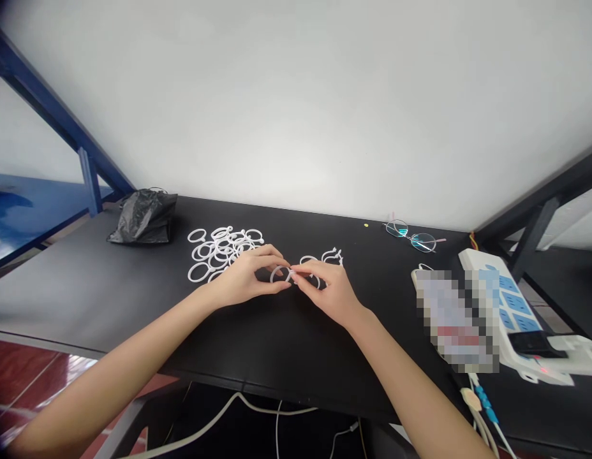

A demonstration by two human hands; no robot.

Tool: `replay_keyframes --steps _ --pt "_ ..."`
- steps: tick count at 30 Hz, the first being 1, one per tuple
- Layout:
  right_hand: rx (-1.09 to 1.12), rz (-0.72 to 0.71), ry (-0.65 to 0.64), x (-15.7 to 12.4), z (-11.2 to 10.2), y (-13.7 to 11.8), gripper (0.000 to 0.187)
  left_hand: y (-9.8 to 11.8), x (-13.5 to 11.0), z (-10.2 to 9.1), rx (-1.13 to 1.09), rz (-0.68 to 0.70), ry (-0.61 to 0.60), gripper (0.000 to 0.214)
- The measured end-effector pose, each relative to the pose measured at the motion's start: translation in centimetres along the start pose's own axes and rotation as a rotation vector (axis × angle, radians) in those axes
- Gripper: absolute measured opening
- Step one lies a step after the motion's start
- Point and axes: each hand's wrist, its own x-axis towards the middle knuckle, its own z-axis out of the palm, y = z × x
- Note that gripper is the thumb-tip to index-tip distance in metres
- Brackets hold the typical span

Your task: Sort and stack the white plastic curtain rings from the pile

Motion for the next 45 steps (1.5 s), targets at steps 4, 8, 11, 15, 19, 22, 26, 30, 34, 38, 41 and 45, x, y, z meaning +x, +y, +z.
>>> replay_keyframes --steps 4,8,11,15,19,22,26,30,34,38,41,45 --pt "0.005 0.007 0.011 0.0 0.0 0.0 0.01 0.1 0.0 0.0 0.009 0.013 -0.024 0.025" --pt "0.014 0.009 0.024 0.1 0.1 -0.1 0.01 0.2 0.1 -0.1 0.014 -0.001 -0.034 0.024" --pt "0.022 0.016 0.02 0.2 0.2 -0.1 0.011 0.3 0.1 -0.1 0.022 -0.005 -0.049 0.023" --pt "0.015 0.092 0.034 0.2 0.3 -0.2 0.011 0.3 0.1 -0.1 0.065 0.013 -0.038 0.025" --pt "0.058 0.208 0.098 0.2 0.2 0.1 0.027 -0.7 0.1 -0.6 0.304 0.013 0.065 0.026" --pt "-0.02 0.227 0.154 0.2 0.0 0.7 0.026 -1.9 0.1 -1.3 0.52 -0.026 0.129 0.027" --pt "-0.214 0.165 0.093 0.3 -0.6 1.5 0.023 -2.9 0.1 -2.3 0.7 -0.113 0.139 0.027" --pt "-0.321 0.146 -0.036 0.1 -0.7 2.2 0.04 -3.3 -0.1 -2.8 0.844 -0.2 0.131 0.029" --pt "-0.34 0.159 -0.136 -0.2 -0.5 2.5 0.052 -3.4 -0.3 -2.9 0.899 -0.245 0.1 0.03" --pt "-0.32 0.162 -0.17 -0.3 -0.4 2.5 0.05 -3.3 -0.3 -3.0 0.879 -0.249 0.103 0.03" --pt "-0.309 0.134 -0.161 -0.3 -0.4 2.5 0.041 -3.1 -0.2 -2.9 0.84 -0.242 0.111 0.03" --pt "-0.292 0.106 -0.126 -0.2 -0.3 2.5 0.026 -2.6 0.0 -2.3 0.746 -0.146 0.154 0.027"
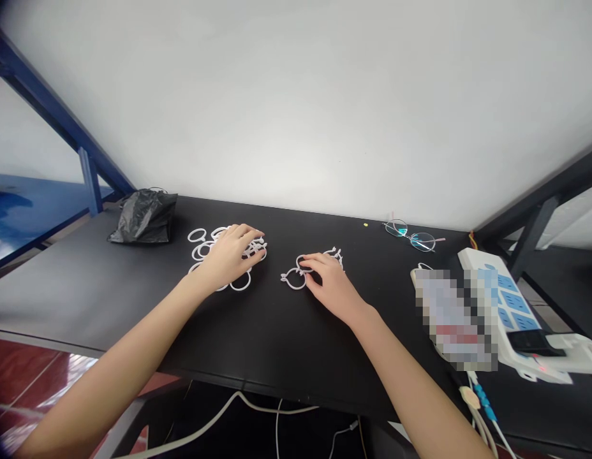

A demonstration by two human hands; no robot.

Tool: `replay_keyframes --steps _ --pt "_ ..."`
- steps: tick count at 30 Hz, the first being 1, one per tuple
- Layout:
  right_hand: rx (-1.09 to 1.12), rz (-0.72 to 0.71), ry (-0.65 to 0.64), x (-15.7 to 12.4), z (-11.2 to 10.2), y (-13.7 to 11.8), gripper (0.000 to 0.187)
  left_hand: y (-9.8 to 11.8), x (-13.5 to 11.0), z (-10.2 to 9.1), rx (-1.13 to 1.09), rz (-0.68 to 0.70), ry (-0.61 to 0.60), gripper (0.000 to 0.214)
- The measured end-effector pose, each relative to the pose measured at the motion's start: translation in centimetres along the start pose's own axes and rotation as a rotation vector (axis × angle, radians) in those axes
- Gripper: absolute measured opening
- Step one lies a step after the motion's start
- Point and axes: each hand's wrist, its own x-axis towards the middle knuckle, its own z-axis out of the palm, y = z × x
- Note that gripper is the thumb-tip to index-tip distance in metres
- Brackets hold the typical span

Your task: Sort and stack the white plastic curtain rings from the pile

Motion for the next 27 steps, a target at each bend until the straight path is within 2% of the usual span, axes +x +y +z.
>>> replay_keyframes --steps 5,9,12,14,17,20,22,25,27 --pt "0.003 -0.024 0.008 0.3 -0.2 -0.2 0.013 2.0 -0.3 0.3 -0.189 0.186 0.019 0.022" --pt "0.051 0.004 0.041 0.4 -0.5 -1.0 0.011 3.4 -0.8 0.7 -0.335 0.232 -0.041 0.036" --pt "0.252 0.08 0.085 0.5 -0.5 -1.9 0.006 3.9 -1.2 1.0 -0.499 0.191 -0.09 0.058" --pt "0.451 0.142 0.085 0.5 -0.4 -2.4 0.012 4.1 -1.3 1.3 -0.613 0.168 -0.116 0.064" --pt "0.684 0.246 0.059 0.6 -0.2 -2.8 0.023 4.3 -1.2 1.5 -0.732 0.156 -0.09 0.055" --pt "0.756 0.301 0.036 0.6 0.0 -2.9 0.027 4.4 -1.0 1.5 -0.799 0.131 -0.039 0.04" --pt "0.754 0.279 0.071 0.5 0.1 -2.8 0.026 4.5 -0.9 1.3 -0.805 0.116 -0.025 0.035" --pt "0.675 0.206 0.192 0.3 0.4 -2.9 0.029 4.4 -0.7 0.8 -0.749 0.099 -0.013 0.032" --pt "0.57 0.151 0.25 0.0 0.5 -2.9 0.021 4.3 -0.6 0.5 -0.704 0.09 -0.006 0.03"
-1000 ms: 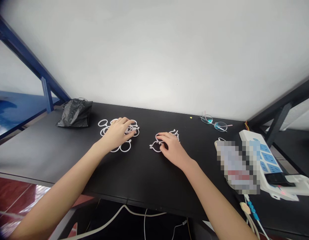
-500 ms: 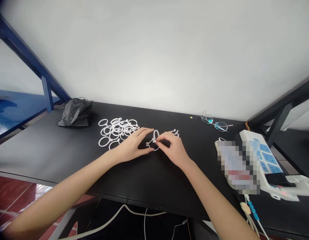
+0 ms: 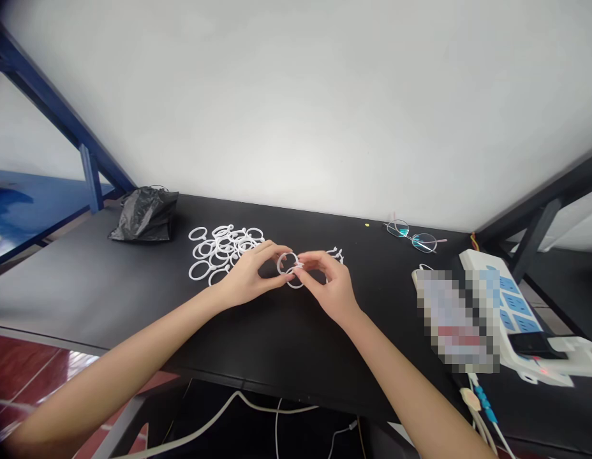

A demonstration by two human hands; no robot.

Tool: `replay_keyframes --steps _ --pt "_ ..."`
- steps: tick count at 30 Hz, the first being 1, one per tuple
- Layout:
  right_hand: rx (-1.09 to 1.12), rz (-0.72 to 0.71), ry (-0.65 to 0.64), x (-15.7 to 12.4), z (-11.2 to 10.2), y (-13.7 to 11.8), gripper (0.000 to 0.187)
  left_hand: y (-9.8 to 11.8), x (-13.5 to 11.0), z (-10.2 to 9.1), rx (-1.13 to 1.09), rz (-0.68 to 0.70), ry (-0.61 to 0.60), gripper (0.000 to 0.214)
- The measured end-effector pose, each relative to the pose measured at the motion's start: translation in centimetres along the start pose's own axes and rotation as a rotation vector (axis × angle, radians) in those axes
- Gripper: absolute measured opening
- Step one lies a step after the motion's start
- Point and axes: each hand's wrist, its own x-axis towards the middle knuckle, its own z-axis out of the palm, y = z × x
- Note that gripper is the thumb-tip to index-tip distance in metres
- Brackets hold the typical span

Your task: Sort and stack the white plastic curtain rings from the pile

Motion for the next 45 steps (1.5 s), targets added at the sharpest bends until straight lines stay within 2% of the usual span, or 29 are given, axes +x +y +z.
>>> replay_keyframes --steps 3,9,16,22,24,28,31,33,40,45 --pt "-0.137 -0.114 0.024 -0.2 0.0 0.1 0.006 0.2 0.1 -0.4 0.031 -0.002 -0.007 0.028" --pt "-0.293 -0.28 0.064 -0.2 -0.1 0.4 0.007 0.5 0.2 -0.6 0.007 -0.042 -0.066 0.027" --pt "-0.311 -0.31 0.036 -0.1 -0.2 0.5 0.009 -0.1 0.2 -0.6 -0.023 -0.052 -0.09 0.029" --pt "-0.302 -0.324 0.074 -0.2 -0.1 0.4 0.008 0.1 0.2 -0.6 0.007 -0.028 -0.074 0.028" --pt "-0.272 -0.28 0.059 -0.1 -0.1 0.3 0.01 -0.1 0.2 -0.9 0.069 -0.006 -0.046 0.03" --pt "-0.19 -0.163 0.03 -0.1 -0.3 0.3 0.034 -1.5 0.4 -2.3 0.394 -0.021 0.048 0.03" --pt "-0.199 -0.153 0.038 -0.2 -0.3 0.3 0.033 -2.7 0.4 -3.7 0.64 -0.104 0.075 0.031" --pt "-0.215 -0.168 0.033 -0.2 -0.2 0.3 0.03 -3.0 0.4 -4.6 0.729 -0.163 0.063 0.032" --pt "-0.321 -0.21 -0.012 0.0 -0.1 0.0 0.011 -2.7 0.2 -5.5 0.802 -0.244 -0.069 0.028" --pt "-0.361 -0.221 -0.055 0.0 0.0 0.3 0.008 -2.9 0.1 -5.6 0.778 -0.271 -0.121 0.033"
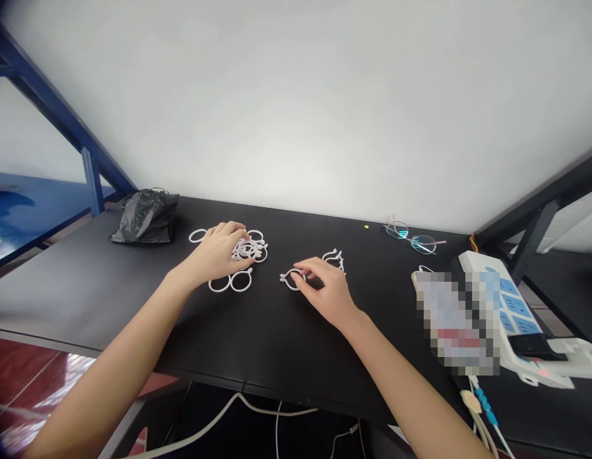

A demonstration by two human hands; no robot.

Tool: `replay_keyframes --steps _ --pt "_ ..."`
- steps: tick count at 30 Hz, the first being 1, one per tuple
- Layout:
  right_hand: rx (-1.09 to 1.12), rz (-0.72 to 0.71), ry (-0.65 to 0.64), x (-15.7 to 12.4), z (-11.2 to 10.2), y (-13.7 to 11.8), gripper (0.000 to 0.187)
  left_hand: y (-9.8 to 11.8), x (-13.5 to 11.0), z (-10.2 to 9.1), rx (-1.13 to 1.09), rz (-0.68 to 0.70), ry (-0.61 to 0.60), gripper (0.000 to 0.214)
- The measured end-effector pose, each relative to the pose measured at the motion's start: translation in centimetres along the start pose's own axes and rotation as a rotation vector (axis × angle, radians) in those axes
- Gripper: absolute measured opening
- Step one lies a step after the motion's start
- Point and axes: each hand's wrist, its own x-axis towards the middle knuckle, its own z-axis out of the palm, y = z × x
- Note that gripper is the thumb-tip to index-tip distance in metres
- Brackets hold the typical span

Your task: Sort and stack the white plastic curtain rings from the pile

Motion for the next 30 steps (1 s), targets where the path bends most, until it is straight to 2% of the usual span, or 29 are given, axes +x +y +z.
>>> replay_keyframes --steps 4,8,10,13,14,17,19,22,24,27,30 --pt "-0.027 -0.024 -0.051 -0.2 0.0 0.4 0.009 -0.2 0.0 0.3 -0.035 0.0 0.022 0.034" --pt "-0.094 -0.083 -0.188 -0.2 -0.1 0.7 0.017 0.3 0.0 0.6 -0.086 0.05 0.105 0.042" --pt "-0.125 -0.085 -0.258 -0.1 -0.1 0.8 0.02 1.2 -0.1 0.7 -0.14 0.119 0.166 0.04" --pt "-0.146 -0.069 -0.295 -0.2 -0.1 0.9 0.007 3.0 -0.3 0.9 -0.25 0.273 0.19 0.029" --pt "-0.15 -0.062 -0.292 -0.2 -0.1 1.0 0.003 3.5 -0.5 1.1 -0.282 0.321 0.179 0.026" --pt "-0.145 -0.054 -0.254 -0.2 0.0 1.1 0.012 4.8 -1.0 1.8 -0.373 0.393 0.118 0.027" --pt "-0.117 -0.065 -0.194 -0.2 -0.1 0.9 0.011 5.2 -1.2 2.3 -0.473 0.341 0.081 0.045" --pt "-0.082 -0.104 -0.111 -0.1 -0.2 0.3 0.012 5.5 -1.3 2.7 -0.693 0.18 0.009 0.072" --pt "-0.053 -0.131 -0.093 0.0 -0.2 -0.3 0.013 5.7 -1.3 2.6 -0.862 0.134 -0.072 0.067" --pt "0.032 -0.136 -0.066 0.0 -0.1 -0.9 0.015 6.2 -1.3 2.2 -1.13 0.193 -0.219 0.044" --pt "0.11 -0.138 -0.037 -0.1 0.1 -1.1 0.011 6.7 -1.3 2.0 -1.282 0.201 -0.263 0.035"
